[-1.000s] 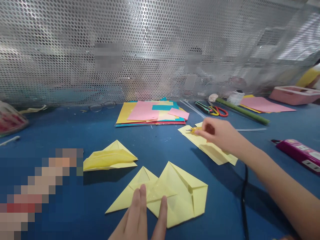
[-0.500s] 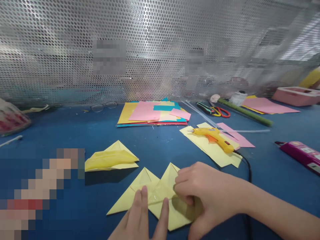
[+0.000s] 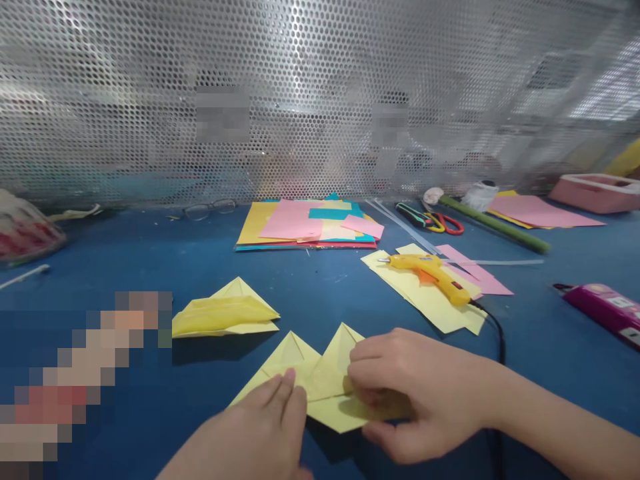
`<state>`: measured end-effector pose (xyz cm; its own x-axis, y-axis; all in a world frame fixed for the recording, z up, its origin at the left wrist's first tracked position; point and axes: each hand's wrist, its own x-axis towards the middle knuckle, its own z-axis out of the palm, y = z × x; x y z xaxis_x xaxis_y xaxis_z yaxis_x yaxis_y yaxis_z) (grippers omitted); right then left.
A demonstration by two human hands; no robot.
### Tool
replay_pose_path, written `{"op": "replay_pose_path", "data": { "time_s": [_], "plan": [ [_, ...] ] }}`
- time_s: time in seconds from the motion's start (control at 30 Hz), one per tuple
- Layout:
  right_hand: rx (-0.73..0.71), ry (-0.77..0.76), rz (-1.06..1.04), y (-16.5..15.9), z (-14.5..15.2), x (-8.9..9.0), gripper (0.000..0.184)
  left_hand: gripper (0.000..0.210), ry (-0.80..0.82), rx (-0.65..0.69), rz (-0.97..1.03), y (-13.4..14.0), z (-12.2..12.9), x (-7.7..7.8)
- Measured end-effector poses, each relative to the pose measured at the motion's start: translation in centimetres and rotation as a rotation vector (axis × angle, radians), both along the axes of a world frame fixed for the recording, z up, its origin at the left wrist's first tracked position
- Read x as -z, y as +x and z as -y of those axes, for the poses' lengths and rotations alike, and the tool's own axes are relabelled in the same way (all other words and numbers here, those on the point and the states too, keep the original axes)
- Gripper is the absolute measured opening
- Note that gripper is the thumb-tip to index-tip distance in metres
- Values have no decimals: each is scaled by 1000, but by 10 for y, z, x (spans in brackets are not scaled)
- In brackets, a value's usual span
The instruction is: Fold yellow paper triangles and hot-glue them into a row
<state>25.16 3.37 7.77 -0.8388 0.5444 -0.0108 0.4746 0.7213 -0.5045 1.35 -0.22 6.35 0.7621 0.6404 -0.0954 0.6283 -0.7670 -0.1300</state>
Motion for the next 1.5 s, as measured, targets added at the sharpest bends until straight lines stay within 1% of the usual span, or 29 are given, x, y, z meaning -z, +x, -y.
{"op": "replay_pose_path", "data": {
  "time_s": [0.03, 0.07, 0.13, 0.23, 0.37, 0.47, 0.57, 0.67, 0.73, 0.9, 1.1, 1.13, 1.27, 1.33, 1.4, 1.5],
  "plan": [
    [1, -8, -16, 0, 0, 0, 22, 42, -113, -53, 0, 1, -3, -4],
    [1, -22, -26, 0, -1, -1, 22, 38, -180, -102, -6, 2, -7, -8],
    [5, -53, -24, 0, -1, -3, 21, 35, -233, -144, -34, 3, -12, -13],
    [31, -70, 15, 0, -2, -5, 18, 33, -222, -124, -74, 6, -17, -14],
    [79, -59, 39, 0, -2, -9, 14, 43, -221, -79, -88, 11, -19, -10],
    [116, -67, 42, 0, -1, -10, 10, 42, -213, -107, -73, 12, -17, -9],
    [171, -77, 42, -1, -1, -11, 4, 39, -218, -169, -34, 11, -15, -13],
    [246, -70, 37, -4, -2, -8, 17, 35, -215, -221, 7, 11, -15, -16],
    [291, -54, 24, -6, -3, -5, 21, 33, -196, -239, 29, 12, -17, -17],
    [350, 9, 39, -11, -5, 4, 20, 30, -196, -257, 46, 14, -21, -16],
    [379, 65, 94, -14, -5, 7, 21, 26, -228, -250, 27, 14, -21, -17],
    [389, 73, 103, -15, -5, 7, 22, 27, -227, -241, 26, 14, -21, -15],
    [420, 102, 128, -18, -4, 10, 22, 42, -199, -218, 8, 10, -19, -6],
    [433, 115, 138, -20, -4, 11, 22, 47, -189, -204, 2, 8, -17, -3],
    [442, 126, 146, -21, -4, 11, 22, 48, -195, -190, 28, 6, -15, -3],
    [452, 140, 150, -23, -4, 10, 22, 47, -204, -172, 117, 6, -13, -7]
  ]
}}
